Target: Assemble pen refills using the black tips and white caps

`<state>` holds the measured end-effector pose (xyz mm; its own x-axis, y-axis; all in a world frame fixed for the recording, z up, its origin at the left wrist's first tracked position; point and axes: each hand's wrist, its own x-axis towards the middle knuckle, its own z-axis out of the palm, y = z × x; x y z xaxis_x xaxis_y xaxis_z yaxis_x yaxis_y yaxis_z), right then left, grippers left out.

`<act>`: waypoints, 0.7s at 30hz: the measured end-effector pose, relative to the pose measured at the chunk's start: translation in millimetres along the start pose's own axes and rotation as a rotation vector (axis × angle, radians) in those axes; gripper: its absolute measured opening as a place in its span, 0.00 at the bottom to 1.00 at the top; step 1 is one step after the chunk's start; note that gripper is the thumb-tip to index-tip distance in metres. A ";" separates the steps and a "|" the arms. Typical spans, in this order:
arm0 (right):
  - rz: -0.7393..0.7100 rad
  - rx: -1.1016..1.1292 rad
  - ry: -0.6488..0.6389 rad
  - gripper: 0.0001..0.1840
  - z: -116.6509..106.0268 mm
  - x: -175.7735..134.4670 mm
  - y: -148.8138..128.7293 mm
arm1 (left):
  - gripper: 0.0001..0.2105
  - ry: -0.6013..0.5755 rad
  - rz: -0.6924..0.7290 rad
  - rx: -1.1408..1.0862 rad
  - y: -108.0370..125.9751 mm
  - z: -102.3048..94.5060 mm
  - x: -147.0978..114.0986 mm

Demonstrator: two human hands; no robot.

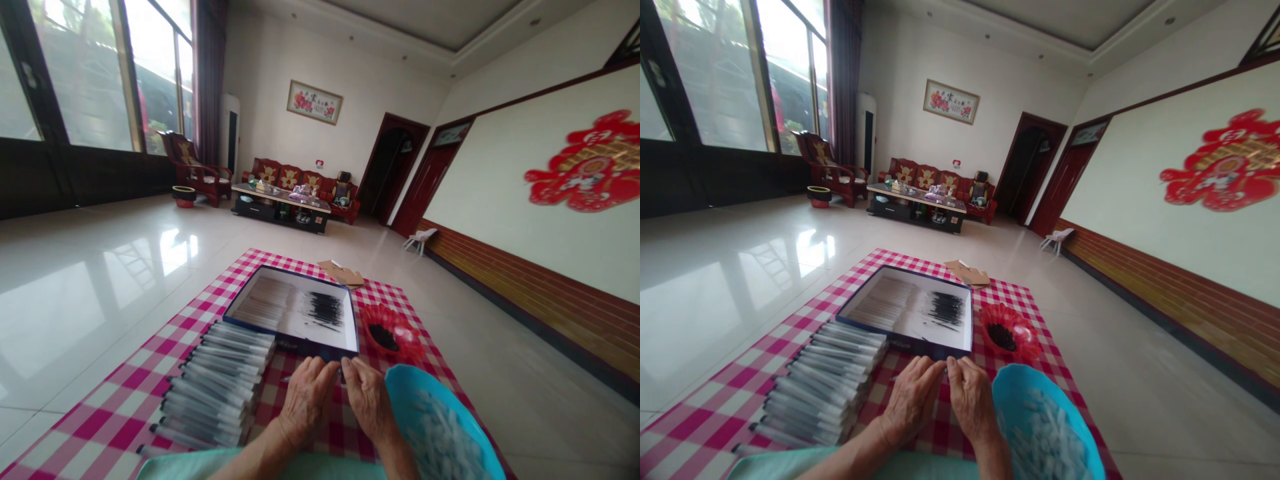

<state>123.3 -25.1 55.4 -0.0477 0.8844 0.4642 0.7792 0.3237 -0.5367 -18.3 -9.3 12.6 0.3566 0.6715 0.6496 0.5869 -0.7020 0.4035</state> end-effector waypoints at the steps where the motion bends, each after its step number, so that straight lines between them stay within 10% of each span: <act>1: 0.003 0.020 -0.022 0.21 -2.7 0.0 -1.2 | 0.12 0.007 0.002 0.000 0.6 -0.8 0.3; 21: -0.009 -0.070 -0.074 0.23 -6.0 0.5 -7.1 | 0.10 -0.004 0.032 0.000 2.7 -3.9 1.0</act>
<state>121.6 -29.0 63.7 -0.0988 0.9048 0.4142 0.8201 0.3098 -0.4811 -19.2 -11.5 16.8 0.3780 0.6497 0.6595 0.5748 -0.7231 0.3829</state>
